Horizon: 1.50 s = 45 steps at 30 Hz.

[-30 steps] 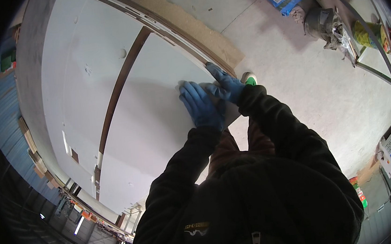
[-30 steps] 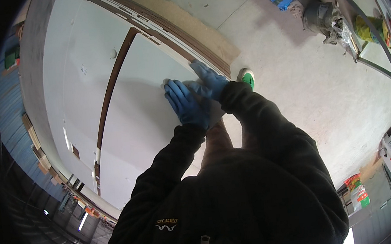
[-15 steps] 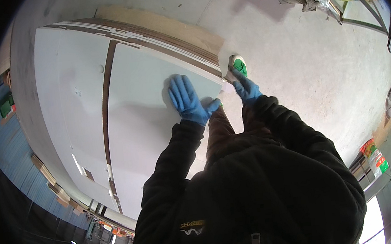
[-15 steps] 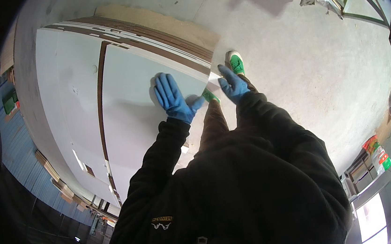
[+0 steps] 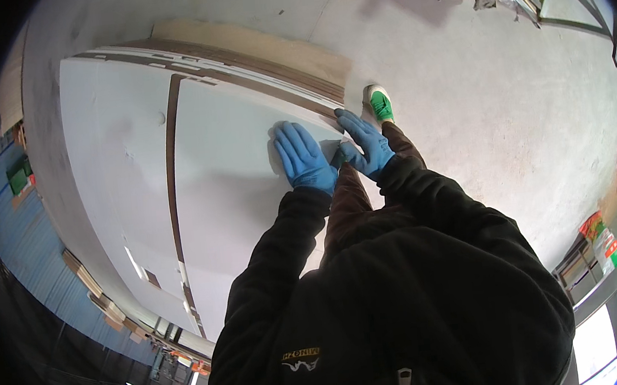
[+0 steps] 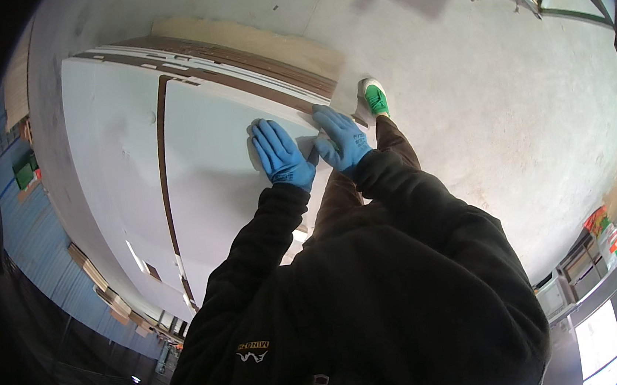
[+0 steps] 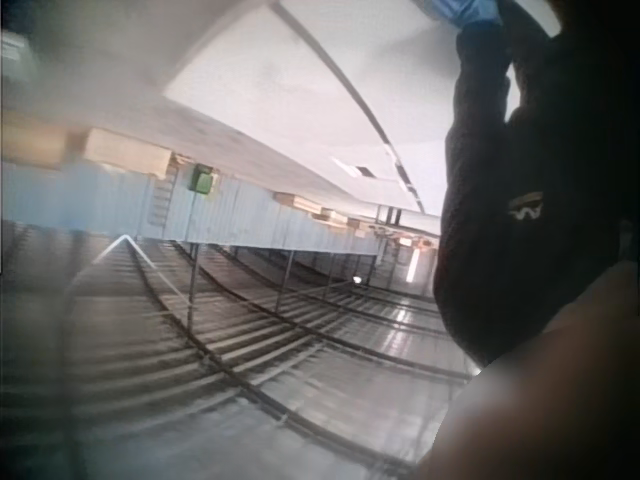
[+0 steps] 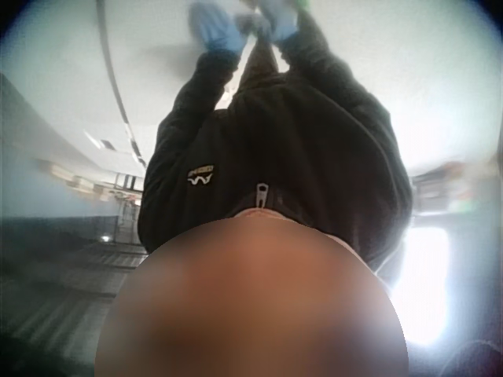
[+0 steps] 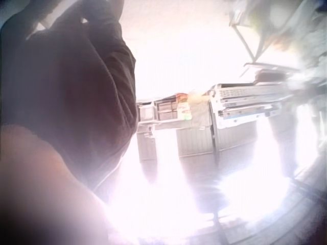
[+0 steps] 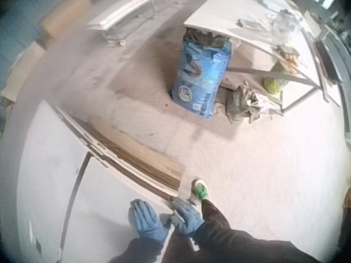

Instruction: The person wipes a large white panel with a cloth, then picks up a plastic bottle and pours liquid onto the cloth. They continue wiping the panel surface and edges, flip the panel over, and wipe the other side. The person repeats the process on multiple panels, handling them one at a time.

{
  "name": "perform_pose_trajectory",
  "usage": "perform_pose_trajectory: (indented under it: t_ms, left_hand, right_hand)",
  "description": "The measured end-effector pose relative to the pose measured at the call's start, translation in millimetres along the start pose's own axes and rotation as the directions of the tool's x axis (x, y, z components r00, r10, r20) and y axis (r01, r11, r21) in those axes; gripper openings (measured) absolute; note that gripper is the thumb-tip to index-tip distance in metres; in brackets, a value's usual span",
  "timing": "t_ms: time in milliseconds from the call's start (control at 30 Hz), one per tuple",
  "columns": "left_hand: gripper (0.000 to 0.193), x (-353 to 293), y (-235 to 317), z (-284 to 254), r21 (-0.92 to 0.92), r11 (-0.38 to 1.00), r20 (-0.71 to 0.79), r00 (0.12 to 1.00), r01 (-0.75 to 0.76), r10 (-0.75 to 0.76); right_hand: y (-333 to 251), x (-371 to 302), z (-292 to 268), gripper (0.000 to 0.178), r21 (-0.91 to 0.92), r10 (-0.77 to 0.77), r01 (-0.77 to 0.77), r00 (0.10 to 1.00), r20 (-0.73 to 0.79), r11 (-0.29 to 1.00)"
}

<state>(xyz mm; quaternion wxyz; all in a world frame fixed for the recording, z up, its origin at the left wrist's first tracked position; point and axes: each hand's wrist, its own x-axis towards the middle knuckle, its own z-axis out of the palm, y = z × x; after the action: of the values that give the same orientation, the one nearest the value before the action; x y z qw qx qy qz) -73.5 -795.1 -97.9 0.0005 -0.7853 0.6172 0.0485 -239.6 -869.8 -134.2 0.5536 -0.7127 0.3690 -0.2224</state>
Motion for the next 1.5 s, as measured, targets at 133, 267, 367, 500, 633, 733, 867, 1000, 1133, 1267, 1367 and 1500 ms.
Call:
perform_pose_trajectory:
  t_ms: [133, 267, 367, 500, 633, 733, 867, 1000, 1133, 1267, 1367, 1500]
  left_hand:
    - [0.072, -0.4, -0.2, 3.7, 0.09, 0.996, -0.045, 0.999, -0.013, 0.017]
    - [0.068, -1.8, 2.1, 6.3, 0.066, 0.998, -0.089, 0.996, 0.016, -0.01]
    - [0.072, -4.8, 2.8, 8.9, 0.008, 0.999, -0.077, 0.996, 0.037, -0.036]
    - [0.08, -8.2, -1.0, 11.7, -0.003, 1.0, -0.02, 0.999, 0.027, -0.027]
    - [0.078, -8.6, -1.3, 12.4, -0.095, 0.994, -0.004, 0.998, 0.063, -0.063]
    - [0.077, -7.1, 0.3, 10.6, 0.112, 0.993, -0.017, 1.0, 0.026, -0.024]
    - [0.078, -6.5, -1.8, 3.4, 0.073, 0.996, -0.073, 0.996, 0.056, -0.051]
    - [0.081, -11.4, -6.5, -3.2, 0.113, 0.992, -0.145, 0.989, 0.058, -0.041]
    - [0.074, -68.6, -12.6, -11.2, -0.463, 0.873, -0.114, 0.965, 0.157, -0.234]
    - [0.068, -173.3, -31.2, -24.7, -0.371, 0.857, -0.154, 0.887, 0.357, -0.436]
    - [0.063, -217.5, -39.2, -27.6, -0.293, 0.874, -0.247, 0.853, 0.387, -0.46]
    - [0.028, -212.1, -33.0, -12.4, -0.26, 0.87, -0.298, 0.822, 0.419, -0.485]
  right_hand:
    - [-10.0, 12.9, 7.4, 0.049, -0.184, -0.064, 0.062, 0.998, -0.001, 0.981]
    - [-16.0, 19.7, 9.7, 0.049, -0.232, -0.059, 0.051, 0.998, -0.031, 0.972]
    - [-16.2, 17.7, 12.5, 0.044, -0.139, 0.053, -0.054, 0.999, -0.008, 0.989]
    - [-11.0, 14.6, 18.8, 0.05, -0.09, 0.118, -0.115, 0.993, 0.027, 0.989]
    - [-10.8, 15.6, 19.6, 0.051, 0.145, 0.174, -0.189, 0.979, 0.11, 0.971]
    - [-17.0, 18.8, 15.9, 0.052, 0.192, 0.247, -0.279, 0.953, 0.176, 0.941]
    - [-22.0, 23.1, 11.4, 0.047, 0.01, 0.349, -0.357, 0.92, 0.179, 0.934]
    - [-19.9, 30.8, 8.4, 0.049, -0.051, 0.379, -0.378, 0.896, 0.231, 0.924]
    - [-33.9, 43.0, 4.1, 0.055, -0.41, -0.39, 0.444, 0.896, 0.214, 0.796]
    - [-76.2, 50.8, 14.8, 0.057, -0.425, -0.419, 0.709, 0.688, 0.592, 0.563]
    - [-105.2, 53.1, 48.1, 0.052, -0.111, -0.513, 0.889, 0.354, 0.782, 0.444]
    - [-113.9, 53.1, 88.3, 0.045, 0.034, -0.607, 0.954, 0.162, 0.778, 0.298]
